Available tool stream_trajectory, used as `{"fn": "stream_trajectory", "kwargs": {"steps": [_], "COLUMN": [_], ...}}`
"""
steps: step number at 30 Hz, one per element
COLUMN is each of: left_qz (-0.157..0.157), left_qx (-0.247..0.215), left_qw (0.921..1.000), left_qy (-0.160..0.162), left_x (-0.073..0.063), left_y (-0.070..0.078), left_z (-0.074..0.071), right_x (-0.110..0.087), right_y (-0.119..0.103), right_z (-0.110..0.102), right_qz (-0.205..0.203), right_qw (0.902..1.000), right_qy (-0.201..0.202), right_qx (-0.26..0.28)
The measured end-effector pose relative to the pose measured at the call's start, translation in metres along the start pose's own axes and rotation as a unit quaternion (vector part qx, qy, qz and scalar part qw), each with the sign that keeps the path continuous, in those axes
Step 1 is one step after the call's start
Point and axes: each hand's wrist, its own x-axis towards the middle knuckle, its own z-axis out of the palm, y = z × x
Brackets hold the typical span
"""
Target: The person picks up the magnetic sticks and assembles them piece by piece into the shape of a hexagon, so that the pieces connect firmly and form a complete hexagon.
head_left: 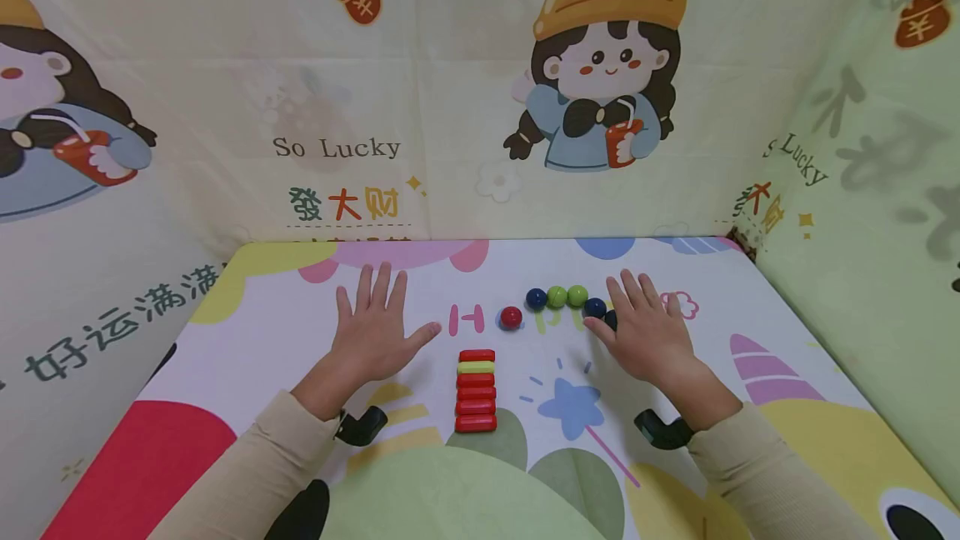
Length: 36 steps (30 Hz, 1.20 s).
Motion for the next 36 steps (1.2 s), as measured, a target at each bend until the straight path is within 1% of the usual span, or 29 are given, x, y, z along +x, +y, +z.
{"fn": "stream_trajectory", "kwargs": {"steps": [4, 7, 9, 11, 14, 16, 17, 20, 22, 24, 28, 32, 36], "left_qz": [-0.001, 0.013, 0.036, 0.07, 0.125, 0.154, 0.165, 0.183, 0.194, 0.203, 0.211, 0.196, 0.19], "left_qx": [-0.004, -0.012, -0.022, -0.035, -0.07, -0.101, -0.12, -0.171, -0.19, -0.197, -0.189, -0.181, -0.181], "left_qw": [1.0, 0.9998, 0.9991, 0.9967, 0.9892, 0.9824, 0.9786, 0.9681, 0.9622, 0.9585, 0.9571, 0.9587, 0.9577], "left_qy": [-0.002, 0.001, 0.008, 0.019, 0.033, 0.033, 0.028, 0.0, -0.02, -0.034, -0.061, -0.098, -0.117], "left_x": [0.0, -0.001, -0.002, -0.004, -0.01, -0.015, -0.018, -0.027, -0.034, -0.039, -0.047, -0.052, -0.055], "left_y": [0.002, 0.004, 0.005, 0.007, 0.01, 0.013, 0.015, 0.019, 0.022, 0.024, 0.029, 0.036, 0.04], "left_z": [-0.001, -0.001, 0.0, 0.002, 0.005, 0.007, 0.008, 0.013, 0.016, 0.019, 0.026, 0.03, 0.033], "right_x": [0.0, 0.0, 0.0, 0.001, 0.003, 0.005, 0.005, 0.008, 0.009, 0.01, 0.012, 0.013, 0.013], "right_y": [0.002, 0.004, 0.007, 0.012, 0.019, 0.024, 0.026, 0.033, 0.037, 0.041, 0.046, 0.049, 0.05], "right_z": [-0.001, -0.002, -0.002, -0.001, 0.003, 0.005, 0.006, 0.011, 0.013, 0.017, 0.023, 0.027, 0.029], "right_qz": [0.0, -0.003, -0.012, -0.023, -0.041, -0.045, -0.044, -0.037, -0.039, -0.042, -0.043, -0.034, -0.031], "right_qw": [1.0, 0.9999, 0.9997, 0.9991, 0.9969, 0.995, 0.9941, 0.992, 0.9898, 0.9878, 0.985, 0.9839, 0.9835], "right_qy": [-0.003, -0.003, -0.001, 0.004, 0.016, 0.022, 0.023, 0.016, 0.013, 0.01, 0.0, -0.013, -0.018], "right_qx": [0.0, 0.01, 0.019, 0.035, 0.066, 0.087, 0.096, 0.12, 0.137, 0.15, 0.167, 0.175, 0.177]}}
